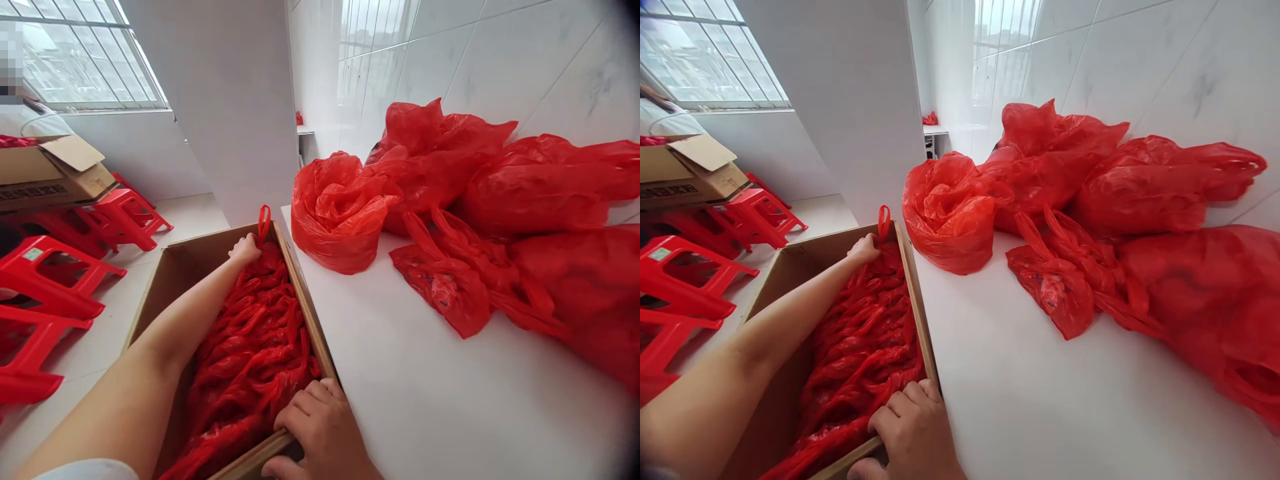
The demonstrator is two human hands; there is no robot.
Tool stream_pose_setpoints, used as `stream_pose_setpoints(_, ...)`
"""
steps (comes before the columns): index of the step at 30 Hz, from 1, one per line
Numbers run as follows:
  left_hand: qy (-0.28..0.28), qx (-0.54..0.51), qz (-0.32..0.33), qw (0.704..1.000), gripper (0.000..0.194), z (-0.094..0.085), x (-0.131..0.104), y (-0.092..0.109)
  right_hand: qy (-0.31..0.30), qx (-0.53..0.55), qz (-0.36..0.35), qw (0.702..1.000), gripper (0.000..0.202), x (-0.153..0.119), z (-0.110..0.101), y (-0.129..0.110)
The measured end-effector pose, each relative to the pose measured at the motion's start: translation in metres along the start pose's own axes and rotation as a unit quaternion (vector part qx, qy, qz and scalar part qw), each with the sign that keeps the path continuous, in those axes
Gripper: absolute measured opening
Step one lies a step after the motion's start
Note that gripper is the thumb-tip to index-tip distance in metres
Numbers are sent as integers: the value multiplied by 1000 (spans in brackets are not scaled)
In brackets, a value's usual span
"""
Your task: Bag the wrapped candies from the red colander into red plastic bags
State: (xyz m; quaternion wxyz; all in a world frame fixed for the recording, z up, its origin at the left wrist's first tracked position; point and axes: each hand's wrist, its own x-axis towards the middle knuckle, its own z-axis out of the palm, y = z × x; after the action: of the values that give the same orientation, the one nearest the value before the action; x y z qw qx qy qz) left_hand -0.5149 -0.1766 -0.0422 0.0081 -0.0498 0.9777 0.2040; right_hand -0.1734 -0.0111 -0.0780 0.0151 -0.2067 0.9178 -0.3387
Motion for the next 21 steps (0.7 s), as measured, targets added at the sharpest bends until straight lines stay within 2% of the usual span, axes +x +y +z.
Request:
stream_pose_setpoints(2, 37, -4, -5, 999, 42, 6, -12, 1, 2, 0, -1, 1000, 42, 0, -2, -1)
stream_pose_setpoints(5, 103, -34, 31, 994, 42, 0, -40, 10, 12, 3, 0, 1000, 42, -1, -4, -3)
stream_pose_setpoints(7, 144, -61, 88, 984, 39, -12, -69, 26, 20, 4, -6, 1000, 42, -2, -4, -3)
stream_pose_setpoints(10, 185, -102, 236, 949, 33, -32, -129, 66, 45, 9, -10, 999, 42, -3, -3, -4)
stream_pose_setpoints(12, 217, -136, 461, 849, 30, -40, -173, 101, 60, 6, -7, 998, 43, -3, -2, -5)
stream_pose_setpoints(13, 212, -127, 550, 798, 28, -41, -193, 120, 64, 0, -7, 998, 43, -3, -2, -6)
stream_pose_setpoints(14, 196, -109, 615, 756, 26, -39, -210, 141, 65, -8, -7, 998, 45, -3, -2, -7)
stream_pose_setpoints(15, 171, -84, 656, 730, 27, -34, -222, 162, 63, -17, -9, 998, 46, -3, -3, -7)
stream_pose_setpoints(16, 144, -54, 674, 723, 29, -26, -230, 183, 59, -26, -11, 998, 48, -3, -3, -8)
stream_pose_setpoints(18, 103, 10, 662, 743, 36, -4, -233, 224, 52, -42, -18, 998, 50, -3, -5, -8)
stream_pose_setpoints(19, 81, 47, 643, 760, 38, 10, -230, 242, 49, -48, -21, 997, 51, -2, -5, -8)
stream_pose_setpoints(21, 61, 72, 630, 771, 39, 35, -221, 270, 50, -59, -28, 997, 52, -1, -5, -7)
